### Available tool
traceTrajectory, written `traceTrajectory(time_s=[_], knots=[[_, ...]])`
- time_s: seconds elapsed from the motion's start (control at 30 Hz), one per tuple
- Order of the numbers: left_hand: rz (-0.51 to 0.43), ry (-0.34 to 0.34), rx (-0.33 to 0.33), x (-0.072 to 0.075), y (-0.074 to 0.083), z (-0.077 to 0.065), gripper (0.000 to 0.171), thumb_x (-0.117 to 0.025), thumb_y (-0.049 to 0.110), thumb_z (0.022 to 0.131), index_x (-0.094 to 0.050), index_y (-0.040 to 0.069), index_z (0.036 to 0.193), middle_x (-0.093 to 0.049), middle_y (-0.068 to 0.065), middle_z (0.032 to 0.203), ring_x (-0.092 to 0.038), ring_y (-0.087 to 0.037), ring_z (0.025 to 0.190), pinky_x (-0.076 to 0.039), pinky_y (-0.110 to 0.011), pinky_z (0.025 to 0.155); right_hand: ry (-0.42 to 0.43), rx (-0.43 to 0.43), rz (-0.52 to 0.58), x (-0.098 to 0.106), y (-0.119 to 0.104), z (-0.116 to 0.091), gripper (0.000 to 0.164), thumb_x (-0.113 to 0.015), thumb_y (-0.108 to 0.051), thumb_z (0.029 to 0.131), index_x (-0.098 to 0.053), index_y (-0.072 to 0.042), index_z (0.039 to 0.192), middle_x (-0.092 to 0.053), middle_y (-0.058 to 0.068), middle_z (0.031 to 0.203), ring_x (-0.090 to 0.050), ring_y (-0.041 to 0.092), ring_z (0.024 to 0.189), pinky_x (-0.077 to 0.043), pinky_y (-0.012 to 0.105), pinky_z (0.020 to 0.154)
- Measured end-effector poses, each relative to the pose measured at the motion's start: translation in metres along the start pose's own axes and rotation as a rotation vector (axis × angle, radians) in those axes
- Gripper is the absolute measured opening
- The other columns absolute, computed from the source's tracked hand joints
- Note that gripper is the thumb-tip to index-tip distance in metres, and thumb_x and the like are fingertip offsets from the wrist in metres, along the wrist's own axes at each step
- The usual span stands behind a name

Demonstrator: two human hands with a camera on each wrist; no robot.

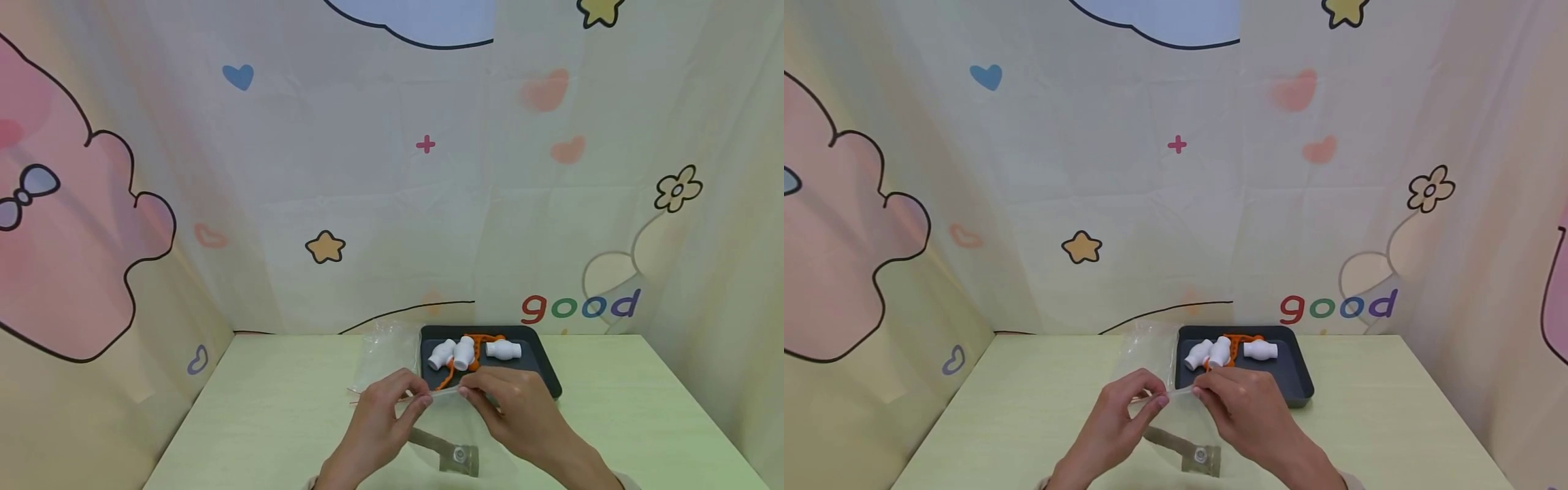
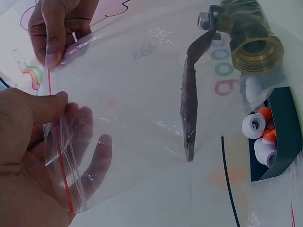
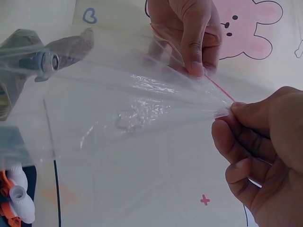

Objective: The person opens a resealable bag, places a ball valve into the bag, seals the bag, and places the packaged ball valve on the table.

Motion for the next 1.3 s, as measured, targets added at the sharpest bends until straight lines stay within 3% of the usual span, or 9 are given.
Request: traceTrajectory(time_s=[0.17,0.5,0.77,1.07,1.3], knots=[[-0.001,-0.009,0.026,0.001,-0.002,-0.001,0.006,-0.065,0.027,0.094,-0.065,0.021,0.093,-0.064,0.013,0.087,-0.059,0.001,0.082,-0.052,-0.021,0.073,-0.004,-0.013,0.000,0.001,0.000,0.000,0.019,-0.082,-0.003,0.073,-0.073,-0.016,0.085,-0.072,-0.009,0.077,-0.059,-0.004,0.066,-0.046,0.007,0.062],[-0.027,-0.046,0.094,0.003,-0.011,-0.003,0.006,-0.065,0.029,0.094,-0.066,0.024,0.093,-0.065,0.013,0.089,-0.059,0.001,0.083,-0.054,-0.020,0.073,0.007,-0.014,0.026,0.005,0.000,0.000,0.020,-0.082,-0.002,0.073,-0.073,-0.015,0.085,-0.071,-0.010,0.077,-0.057,-0.005,0.066,-0.045,0.006,0.062],[0.003,-0.045,0.077,0.004,-0.008,-0.002,0.007,-0.063,0.025,0.096,-0.065,0.021,0.091,-0.065,0.012,0.087,-0.058,0.001,0.081,-0.051,-0.020,0.070,-0.008,-0.028,0.007,0.004,-0.001,-0.001,0.018,-0.082,-0.004,0.073,-0.073,-0.015,0.085,-0.072,-0.010,0.078,-0.061,-0.003,0.068,-0.050,0.009,0.064],[-0.063,-0.052,0.100,0.008,-0.015,-0.006,0.010,-0.065,0.031,0.094,-0.067,0.021,0.094,-0.066,0.013,0.088,-0.060,0.000,0.084,-0.055,-0.024,0.075,0.021,-0.004,0.025,0.007,0.000,-0.001,0.020,-0.081,-0.001,0.074,-0.073,-0.016,0.085,-0.072,-0.010,0.079,-0.059,-0.004,0.067,-0.047,0.007,0.064],[-0.082,-0.063,0.114,0.006,-0.019,-0.008,0.004,-0.065,0.021,0.095,-0.067,0.023,0.093,-0.066,0.012,0.088,-0.060,0.000,0.084,-0.055,-0.026,0.074,0.005,-0.022,0.036,0.005,0.000,-0.001,0.021,-0.081,0.000,0.074,-0.074,-0.015,0.086,-0.072,-0.010,0.079,-0.060,-0.004,0.068,-0.048,0.007,0.065]])
Point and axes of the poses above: each hand's wrist, its own z-axis towards the middle knuckle, its own x-axis out of the back of the hand, y = z × x, the point moved 6 cm from there along z, towards the middle knuckle
